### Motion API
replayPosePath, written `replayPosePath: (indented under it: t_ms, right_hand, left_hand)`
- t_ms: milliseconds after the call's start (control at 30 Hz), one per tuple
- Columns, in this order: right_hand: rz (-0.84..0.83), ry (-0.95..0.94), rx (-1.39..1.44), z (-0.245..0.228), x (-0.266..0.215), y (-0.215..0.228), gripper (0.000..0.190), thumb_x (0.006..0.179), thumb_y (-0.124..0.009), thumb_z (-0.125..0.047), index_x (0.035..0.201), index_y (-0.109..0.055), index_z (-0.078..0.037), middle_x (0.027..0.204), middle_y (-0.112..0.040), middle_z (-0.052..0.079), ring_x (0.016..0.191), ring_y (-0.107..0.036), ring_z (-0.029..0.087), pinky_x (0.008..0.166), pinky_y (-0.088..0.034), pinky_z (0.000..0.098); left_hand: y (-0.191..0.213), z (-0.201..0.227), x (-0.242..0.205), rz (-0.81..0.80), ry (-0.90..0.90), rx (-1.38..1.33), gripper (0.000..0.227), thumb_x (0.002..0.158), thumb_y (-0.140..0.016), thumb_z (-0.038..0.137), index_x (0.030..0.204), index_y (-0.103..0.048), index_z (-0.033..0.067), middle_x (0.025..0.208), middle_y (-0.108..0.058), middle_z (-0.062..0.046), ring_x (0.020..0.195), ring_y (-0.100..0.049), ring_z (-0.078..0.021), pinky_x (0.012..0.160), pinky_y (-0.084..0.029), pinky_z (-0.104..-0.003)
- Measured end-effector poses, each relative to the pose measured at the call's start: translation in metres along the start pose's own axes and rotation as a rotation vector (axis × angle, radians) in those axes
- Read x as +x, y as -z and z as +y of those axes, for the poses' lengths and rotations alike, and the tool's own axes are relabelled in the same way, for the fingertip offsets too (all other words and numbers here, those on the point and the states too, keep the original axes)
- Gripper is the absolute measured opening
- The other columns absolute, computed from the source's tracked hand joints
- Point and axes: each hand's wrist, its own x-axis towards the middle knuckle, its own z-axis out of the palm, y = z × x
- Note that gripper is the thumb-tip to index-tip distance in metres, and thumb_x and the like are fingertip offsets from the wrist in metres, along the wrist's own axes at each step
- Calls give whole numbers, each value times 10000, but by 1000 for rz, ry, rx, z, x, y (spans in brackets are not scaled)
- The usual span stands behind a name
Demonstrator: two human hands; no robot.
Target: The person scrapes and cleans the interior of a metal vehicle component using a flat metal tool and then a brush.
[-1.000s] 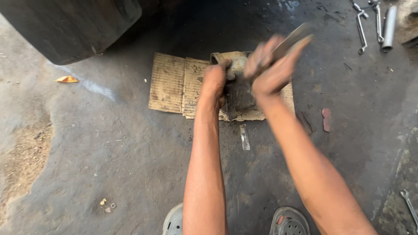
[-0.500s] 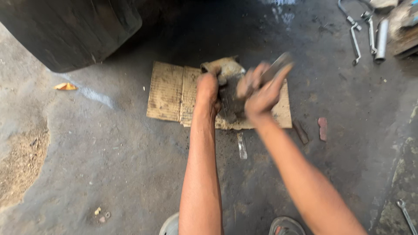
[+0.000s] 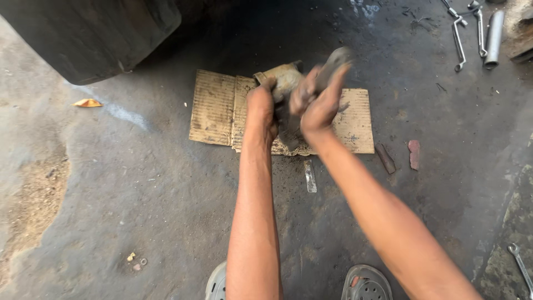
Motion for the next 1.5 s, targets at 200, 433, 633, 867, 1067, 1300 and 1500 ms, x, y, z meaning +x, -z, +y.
replayPosePath:
  t_ms: [200, 433, 633, 867, 1067, 1300, 1500]
  right_hand:
    - [-65, 28, -275, 4, -80, 52, 675, 988, -294, -770, 715, -439, -170, 562, -337, -50, 417, -290, 106, 367, -254, 295]
    - [188, -55, -129, -10, -99, 85, 528, 1058, -350, -626, 964, -505, -130, 687, -410, -42, 572, -402, 74, 515, -363, 268]
    - [227, -263, -678, -33, -73, 91, 474, 993, -561, -567, 954, -576, -95, 732, -507, 0, 644, -487, 138, 587, -403, 327]
    - [193, -552, -1543, 12, -95, 207, 609, 835, -752, -565, 1088, -722, -12, 1086, -759, 207, 1049, -732, 330, 938, -556, 453]
    - [143, -480, -1576, 37, -110, 224, 563, 816, -796, -494, 1181, -718, -72, 1197, -709, 219, 1217, -620, 387, 1056, -474, 468]
    - [317, -195, -1997, 9, -134, 125, 524, 893, -767, -385, 1247, -621, -28, 1263, -601, 211, 1222, -589, 349, 1015, -469, 505]
    - [270, -341, -1700, 39, -164, 107, 497, 839, -805, -302, 1226, -646, -34, 1201, -633, 217, 1146, -638, 379, 971, -521, 477]
  left_hand:
    - [-4, 12, -26, 30, 28, 152, 393, 1009, -519, 308, 1113, -657, -45, 913, -726, -133, 836, -689, -233, 799, -563, -405]
    - [-14, 4, -26, 284, -119, 131, 441, 1039, -421, 272, 1226, -609, -81, 1071, -678, -191, 911, -667, -272, 803, -563, -447]
    - [6, 24, -50, 533, -161, -155, 457, 1006, -392, 180, 1347, -495, -105, 1192, -655, -228, 1043, -714, -338, 863, -591, -483]
    - [4, 52, -80, 521, -46, -395, 476, 986, -320, 159, 1370, -491, -64, 1229, -656, -238, 1093, -704, -359, 883, -593, -532]
    - [11, 29, -68, 814, -53, -281, 447, 1006, -385, 168, 1348, -498, -96, 1261, -629, -232, 1128, -688, -350, 947, -557, -496]
    - [35, 6, -62, 1380, -971, 807, 479, 906, -673, 200, 1290, -514, -39, 1364, -573, -233, 1272, -545, -360, 1071, -404, -507]
    - [41, -1, -66, 697, -1226, 1517, 421, 958, -573, 30, 1376, -611, 54, 1435, -610, -125, 1344, -545, -338, 1113, -484, -457]
